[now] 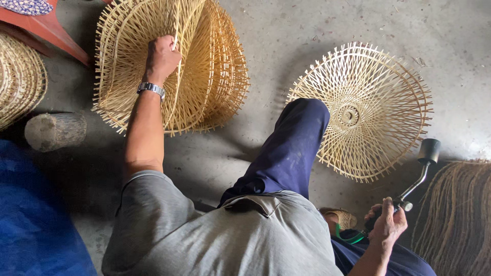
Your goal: The person uses a blowtorch to heat a woven bamboo basket, moving the flame along the rim and body of the basket. The person rotates the basket to apply heat evenly and then places it on a stack of similar baskets.
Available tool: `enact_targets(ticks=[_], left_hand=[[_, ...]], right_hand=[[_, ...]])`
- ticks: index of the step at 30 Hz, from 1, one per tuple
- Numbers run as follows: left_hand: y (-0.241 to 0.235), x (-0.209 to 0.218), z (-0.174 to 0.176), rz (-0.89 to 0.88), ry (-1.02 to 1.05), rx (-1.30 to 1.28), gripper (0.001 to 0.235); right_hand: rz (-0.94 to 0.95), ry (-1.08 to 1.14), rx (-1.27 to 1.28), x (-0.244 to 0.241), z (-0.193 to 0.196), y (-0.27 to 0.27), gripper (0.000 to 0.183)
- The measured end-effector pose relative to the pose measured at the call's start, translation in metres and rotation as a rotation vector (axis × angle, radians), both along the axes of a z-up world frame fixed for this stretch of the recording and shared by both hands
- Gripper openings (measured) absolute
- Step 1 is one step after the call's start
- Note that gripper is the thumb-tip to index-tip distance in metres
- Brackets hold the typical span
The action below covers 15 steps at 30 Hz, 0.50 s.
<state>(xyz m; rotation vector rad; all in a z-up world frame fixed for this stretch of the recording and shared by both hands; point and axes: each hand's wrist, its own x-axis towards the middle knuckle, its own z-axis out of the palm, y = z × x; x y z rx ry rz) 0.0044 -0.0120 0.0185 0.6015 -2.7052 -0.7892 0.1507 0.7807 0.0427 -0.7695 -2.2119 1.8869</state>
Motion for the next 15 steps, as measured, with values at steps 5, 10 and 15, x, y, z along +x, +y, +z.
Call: enact_targets(ticks=[5,10,15], left_hand=[[0.001,0.007,0.016,0.003,-0.074,0.138,0.020],[0.007,0.013,0.039,0.023,-0.022,0.169,0.040],[0.016,0.021,0.057,0.138,-0.077,0.430,0.060]], right_hand=[[-0.013,-0.003,-0.042,-0.001,-0.002,0.001,0.020],[-0.031,-0.011,-0.055,0.001,0.002,0.000,0.020],[-0.027,0.010,-0.039,0.003,0.005,0.000,0.019]])
